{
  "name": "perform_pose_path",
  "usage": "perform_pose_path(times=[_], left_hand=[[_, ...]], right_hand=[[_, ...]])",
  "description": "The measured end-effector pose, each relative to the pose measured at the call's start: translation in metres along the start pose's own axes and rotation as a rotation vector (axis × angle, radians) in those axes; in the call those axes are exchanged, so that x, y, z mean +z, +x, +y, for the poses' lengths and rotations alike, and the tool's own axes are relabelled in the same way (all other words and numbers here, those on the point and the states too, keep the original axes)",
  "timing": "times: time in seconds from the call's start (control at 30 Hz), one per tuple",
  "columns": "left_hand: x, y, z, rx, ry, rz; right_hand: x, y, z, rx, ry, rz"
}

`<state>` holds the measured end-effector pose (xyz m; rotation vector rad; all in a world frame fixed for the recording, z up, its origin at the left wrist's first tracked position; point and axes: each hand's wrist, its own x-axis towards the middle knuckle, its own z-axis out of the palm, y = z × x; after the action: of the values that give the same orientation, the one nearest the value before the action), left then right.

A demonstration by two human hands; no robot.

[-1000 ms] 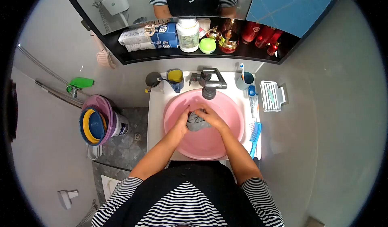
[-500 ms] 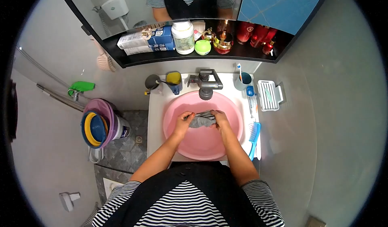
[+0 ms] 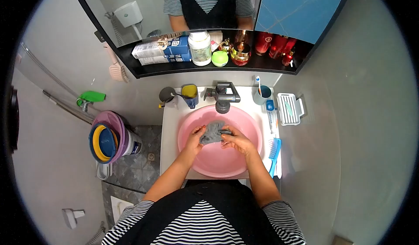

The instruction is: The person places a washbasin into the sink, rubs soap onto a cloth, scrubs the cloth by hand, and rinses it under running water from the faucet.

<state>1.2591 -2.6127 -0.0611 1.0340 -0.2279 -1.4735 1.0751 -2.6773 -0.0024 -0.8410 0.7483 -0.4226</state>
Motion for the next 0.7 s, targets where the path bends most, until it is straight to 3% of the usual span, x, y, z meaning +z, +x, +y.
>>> perform_pose_path(times=[0.03, 0.17, 0.23, 0.27, 0.33, 0.43, 0.47, 0.57, 0.63, 0.67, 0.7], left_hand=[[0.006, -0.006, 0.007, -0.063, -0.101, 0.046], [0.015, -0.011, 0.013, -0.095, -0.215, -0.029], [0.011, -0.008, 0.008, -0.11, -0.094, 0.057], [0.009, -0.008, 0.007, -0.099, -0.094, 0.054], [0.007, -0.006, 0.004, -0.227, -0.14, 0.124], [0.007, 0.004, -0.009, -0.191, -0.161, 0.103], [-0.004, 0.016, -0.026, -0.129, -0.247, -0.016], [0.019, 0.009, -0.05, -0.073, -0.206, 0.121], [0.036, 0.001, -0.061, -0.055, -0.154, 0.199], [0.044, -0.003, -0.058, -0.039, -0.122, 0.213], [0.045, -0.007, -0.048, -0.032, -0.069, 0.197]], right_hand=[[-0.01, 0.005, 0.006, 0.041, -0.25, 0.023], [-0.024, 0.021, 0.009, -0.035, -0.215, 0.247], [-0.02, 0.02, 0.008, -0.113, 0.143, 0.252], [-0.015, 0.02, 0.009, -0.12, 0.138, 0.244], [0.0, 0.022, 0.013, -0.205, -0.014, 0.363], [0.032, 0.027, 0.036, -0.5, -0.457, 0.32], [0.046, 0.027, 0.044, -0.651, -0.561, 0.301], [0.083, 0.017, 0.032, -0.79, -0.952, 0.533], [0.044, 0.045, 0.024, -0.642, -1.1, 0.719], [0.032, 0.049, 0.011, -0.47, -1.178, 0.793], [0.037, 0.052, 0.015, -0.475, -1.164, 0.795]])
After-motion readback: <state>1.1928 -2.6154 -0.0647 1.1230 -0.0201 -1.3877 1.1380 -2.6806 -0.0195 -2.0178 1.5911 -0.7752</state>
